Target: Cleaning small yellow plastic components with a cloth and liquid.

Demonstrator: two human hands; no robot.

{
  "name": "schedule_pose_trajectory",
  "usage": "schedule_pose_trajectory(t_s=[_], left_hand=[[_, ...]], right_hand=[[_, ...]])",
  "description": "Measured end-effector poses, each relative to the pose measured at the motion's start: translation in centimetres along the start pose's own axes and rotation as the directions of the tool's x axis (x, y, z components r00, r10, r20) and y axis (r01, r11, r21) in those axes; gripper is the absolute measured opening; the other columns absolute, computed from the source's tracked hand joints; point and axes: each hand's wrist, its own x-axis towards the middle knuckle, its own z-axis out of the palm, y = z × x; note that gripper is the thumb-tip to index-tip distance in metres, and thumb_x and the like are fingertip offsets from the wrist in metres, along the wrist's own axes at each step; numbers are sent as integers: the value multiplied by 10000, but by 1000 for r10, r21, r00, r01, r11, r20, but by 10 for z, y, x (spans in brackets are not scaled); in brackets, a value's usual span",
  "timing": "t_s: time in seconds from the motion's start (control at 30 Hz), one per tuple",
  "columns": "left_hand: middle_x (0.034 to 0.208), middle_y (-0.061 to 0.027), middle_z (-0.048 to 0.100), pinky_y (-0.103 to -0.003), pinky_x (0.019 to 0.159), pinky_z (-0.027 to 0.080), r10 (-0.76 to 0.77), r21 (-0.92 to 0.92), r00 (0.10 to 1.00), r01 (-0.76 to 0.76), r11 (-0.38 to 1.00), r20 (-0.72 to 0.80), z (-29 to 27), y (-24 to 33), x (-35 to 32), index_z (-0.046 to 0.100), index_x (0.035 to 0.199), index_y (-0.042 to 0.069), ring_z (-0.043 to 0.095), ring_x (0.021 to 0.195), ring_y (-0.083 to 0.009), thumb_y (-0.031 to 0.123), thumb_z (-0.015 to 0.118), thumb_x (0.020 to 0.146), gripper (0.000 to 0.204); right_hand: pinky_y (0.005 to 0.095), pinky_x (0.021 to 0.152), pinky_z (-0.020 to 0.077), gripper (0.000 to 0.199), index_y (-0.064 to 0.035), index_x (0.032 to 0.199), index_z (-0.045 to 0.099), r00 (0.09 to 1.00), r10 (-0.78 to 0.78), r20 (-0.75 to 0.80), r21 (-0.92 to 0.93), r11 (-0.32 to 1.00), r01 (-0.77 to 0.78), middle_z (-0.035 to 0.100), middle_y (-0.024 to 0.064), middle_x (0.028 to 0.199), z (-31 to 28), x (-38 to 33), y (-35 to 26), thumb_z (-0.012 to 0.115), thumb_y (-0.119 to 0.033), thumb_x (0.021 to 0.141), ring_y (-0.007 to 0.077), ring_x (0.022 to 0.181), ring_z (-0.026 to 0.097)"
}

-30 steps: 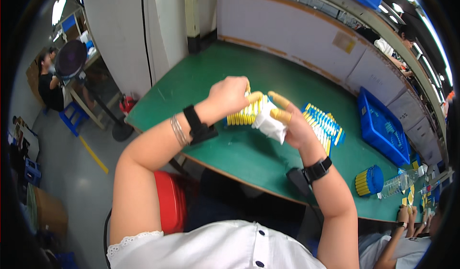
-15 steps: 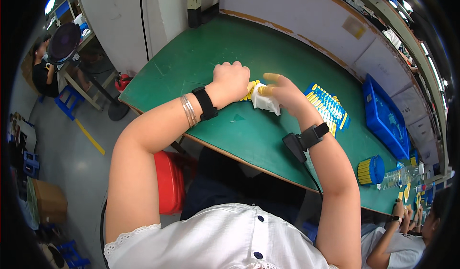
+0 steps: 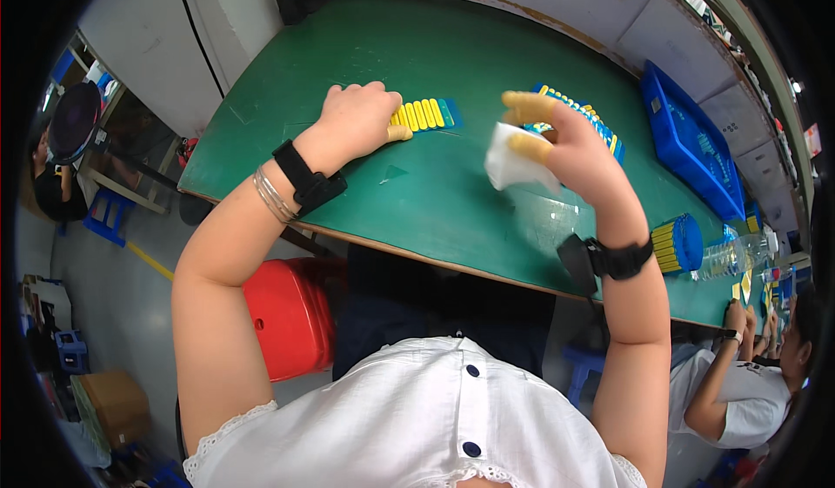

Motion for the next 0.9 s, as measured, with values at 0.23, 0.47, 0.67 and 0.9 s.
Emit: schedule_pose_trajectory(t_s=[0.23,0.47,0.67,0.9], left_hand=[[1043,-105,602,-439,832,469,117,80,965,-100,992,-236,-13,35,5,671,1079,48,604,931,-307,417,774,766,494],[1361,-160,499,-613,1098,261,664,-23,725,-679,734,-184,2,147,29,468,1383,40,395,1330,-388,551,656,835,772],[1395,-177,471,-613,1118,234,665,-189,720,-637,747,199,-6,170,26,427,1422,35,407,1329,-369,581,607,864,801],[1369,-161,495,-497,1072,343,740,-375,636,-645,665,219,-16,147,-7,494,1355,30,446,1297,-325,426,674,869,651]], right_hand=[[287,840,530,309,8,1161,668,982,55,-183,-107,991,-76,717,114,1038,-43,-91,63,701,-47,859,178,932,679],[259,815,524,291,28,1151,669,881,179,-438,236,968,-79,707,94,1053,-33,-126,127,709,-33,869,137,933,657],[245,807,519,284,38,1150,664,828,100,-552,352,928,123,701,97,1061,-27,-128,135,702,-20,874,127,931,647],[241,821,512,261,38,1127,674,760,133,-637,458,858,234,698,98,1045,-31,-131,136,705,-26,876,129,923,646]])
